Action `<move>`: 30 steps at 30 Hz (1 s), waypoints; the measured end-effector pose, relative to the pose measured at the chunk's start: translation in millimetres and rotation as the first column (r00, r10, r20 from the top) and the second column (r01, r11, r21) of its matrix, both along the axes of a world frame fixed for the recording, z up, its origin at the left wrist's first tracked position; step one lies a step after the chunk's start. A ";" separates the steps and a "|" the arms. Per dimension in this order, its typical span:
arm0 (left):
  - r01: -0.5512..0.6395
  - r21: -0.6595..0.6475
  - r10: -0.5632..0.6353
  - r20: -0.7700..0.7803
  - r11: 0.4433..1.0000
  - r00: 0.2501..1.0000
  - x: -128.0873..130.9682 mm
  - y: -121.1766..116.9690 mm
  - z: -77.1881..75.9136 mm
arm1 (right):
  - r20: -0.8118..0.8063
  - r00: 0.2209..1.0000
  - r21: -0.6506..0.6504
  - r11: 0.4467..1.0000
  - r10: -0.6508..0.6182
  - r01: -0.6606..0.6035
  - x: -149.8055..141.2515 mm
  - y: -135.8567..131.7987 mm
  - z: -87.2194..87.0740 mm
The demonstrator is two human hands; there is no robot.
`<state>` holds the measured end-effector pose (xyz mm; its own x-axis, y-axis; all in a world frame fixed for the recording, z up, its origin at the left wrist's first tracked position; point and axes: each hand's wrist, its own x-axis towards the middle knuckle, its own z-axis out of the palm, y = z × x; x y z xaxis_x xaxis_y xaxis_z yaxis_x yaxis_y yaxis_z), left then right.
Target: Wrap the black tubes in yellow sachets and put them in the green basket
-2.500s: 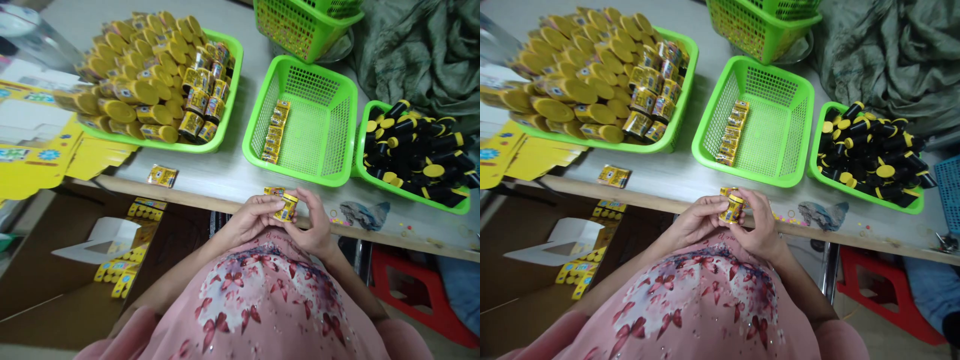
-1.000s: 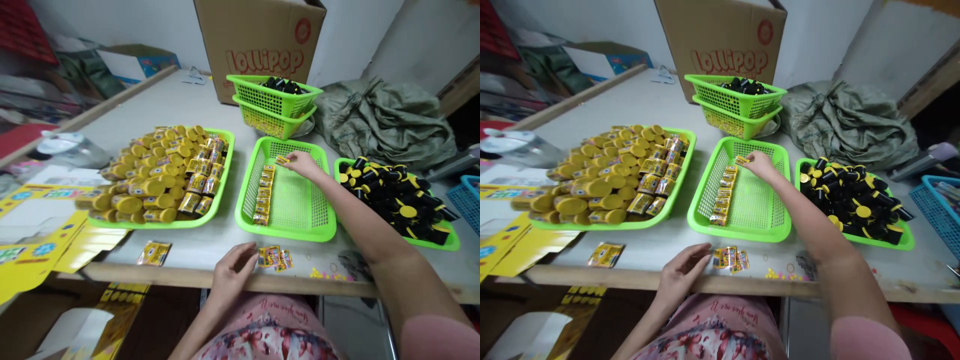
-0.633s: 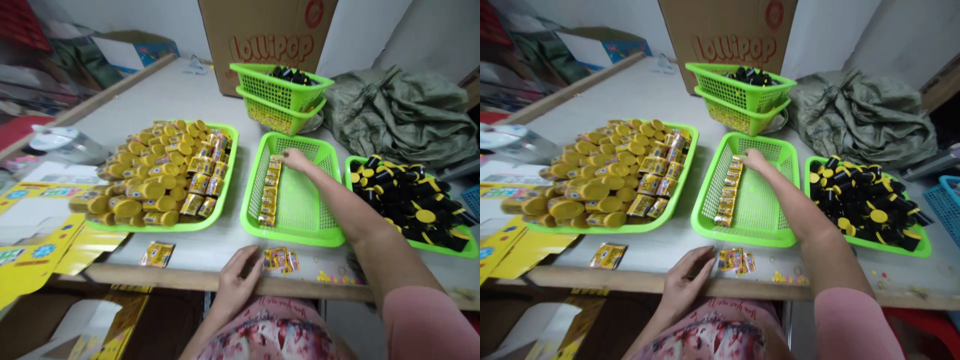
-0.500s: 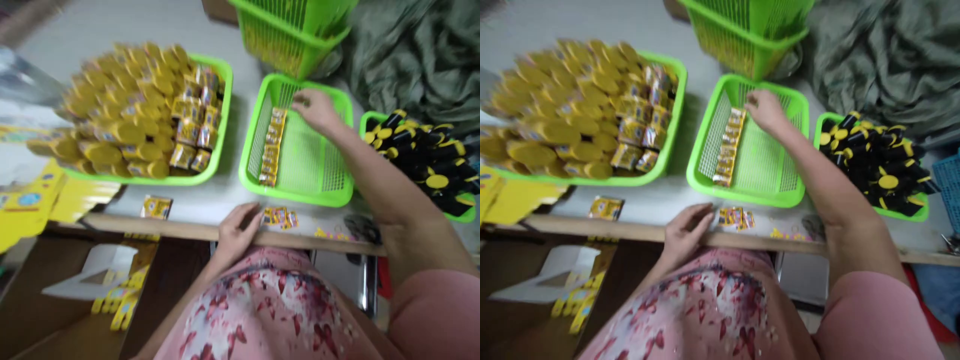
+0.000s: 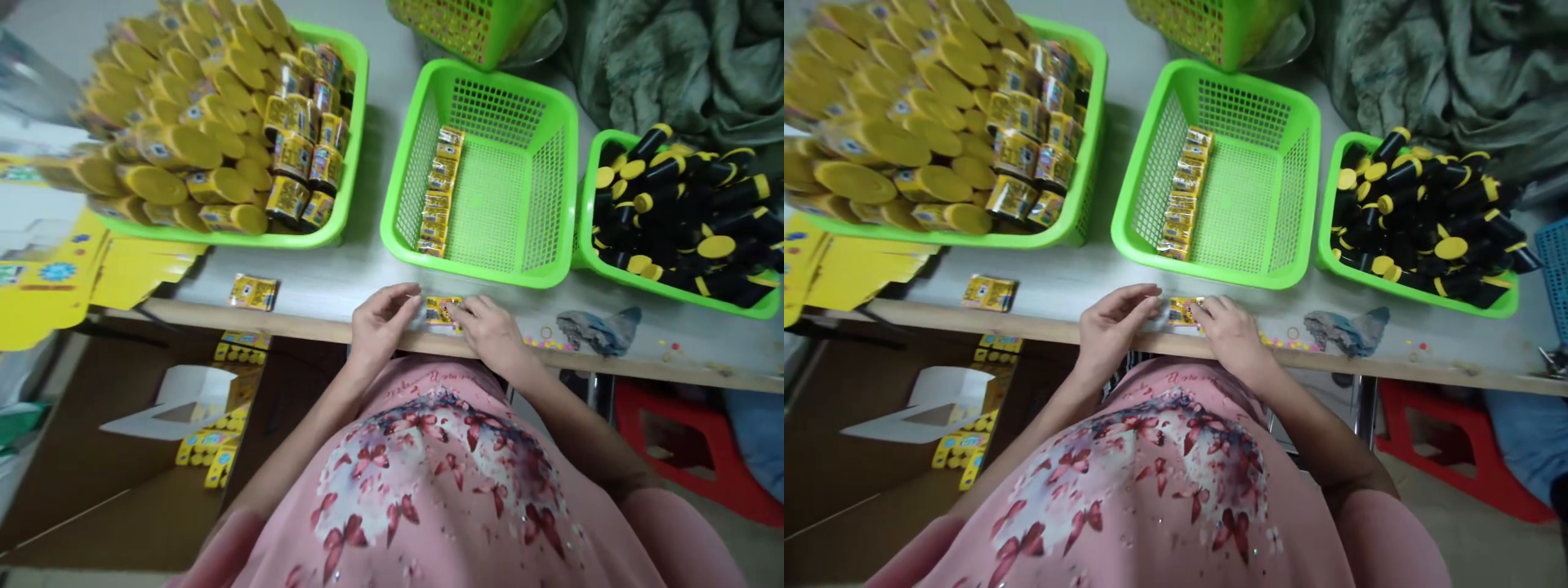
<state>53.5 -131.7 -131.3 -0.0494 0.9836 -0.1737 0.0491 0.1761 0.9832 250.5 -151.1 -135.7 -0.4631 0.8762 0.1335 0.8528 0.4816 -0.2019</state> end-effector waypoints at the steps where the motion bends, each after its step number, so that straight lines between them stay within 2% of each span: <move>1: 0.009 0.021 -0.008 -0.050 1.000 0.999 -0.5 -1.4 1.8 | -0.004 1.000 0.011 1.000 0.007 -0.007 -1.3 0.3 0.2; 5: 0.163 0.142 -0.105 -0.348 0.976 0.932 0.4 -6.3 14.4 | -0.001 1.000 0.133 0.991 0.002 -0.002 -6.5 -6.1 7.5; 7: 0.241 0.127 -0.183 -0.353 0.962 0.917 4.6 -5.7 20.7 | -0.001 1.000 0.179 0.983 -0.023 0.023 -10.8 -10.3 12.6; 9: 0.276 0.048 -0.260 -0.214 0.960 0.942 10.8 -2.5 24.5 | -0.002 0.998 0.183 0.982 -0.055 0.055 -15.5 -12.7 18.0; 11: 0.281 -0.070 -0.283 -0.012 0.957 0.959 17.0 2.1 25.8 | -0.022 0.996 0.176 0.981 -0.083 0.086 -16.8 -13.8 24.6; 13: 0.275 -0.184 -0.250 0.151 0.944 0.956 21.2 6.2 25.8 | -0.083 0.992 0.201 0.973 -0.095 0.110 -9.5 -14.2 34.0; 15: 0.262 -0.267 -0.199 0.240 0.927 0.950 22.5 8.6 25.3 | -0.170 0.978 0.272 0.949 -0.119 0.162 11.1 -12.2 47.1; 16: 0.258 -0.300 -0.179 0.266 0.918 0.947 22.2 9.3 25.2 | -0.213 0.965 0.307 0.927 -0.154 0.216 26.8 -8.9 54.8; 18: 0.245 -0.343 -0.143 0.297 0.907 0.944 21.0 9.8 25.2 | -0.276 0.910 0.335 0.856 -0.311 0.394 66.3 4.7 70.7; 19: 0.236 -0.353 -0.127 0.306 0.905 0.943 20.6 9.8 25.3 | -0.286 0.848 0.302 0.798 -0.446 0.521 87.7 15.2 78.1; 20: 0.225 -0.358 -0.110 0.314 0.906 0.943 20.5 9.8 25.6 | -0.262 0.759 0.257 0.715 -0.596 0.650 108.4 27.4 84.5; 22: 0.197 -0.366 -0.073 0.327 0.910 0.942 21.3 9.4 26.5 | -0.092 0.550 0.113 0.540 -0.830 0.834 142.1 53.8 92.5; 24: 0.182 -0.381 -0.045 0.340 0.906 0.939 22.9 8.2 27.3 | 0.128 0.429 0.002 0.433 -0.894 0.901 161.2 76.0 92.5; 25: 0.181 -0.391 -0.036 0.349 0.903 0.936 23.5 7.2 27.5 | 0.204 0.408 -0.026 0.411 -0.890 0.911 165.6 83.9 89.6; 27: 0.194 -0.408 -0.030 0.376 0.892 0.926 24.1 4.9 27.2 | 0.238 0.419 -0.021 0.427 -0.876 0.904 168.4 92.7 80.3; 30: 0.223 -0.408 -0.034 0.420 0.885 0.907 22.6 2.2 25.5 | 0.064 0.472 0.029 0.474 -0.879 0.880 171.4 95.1 65.6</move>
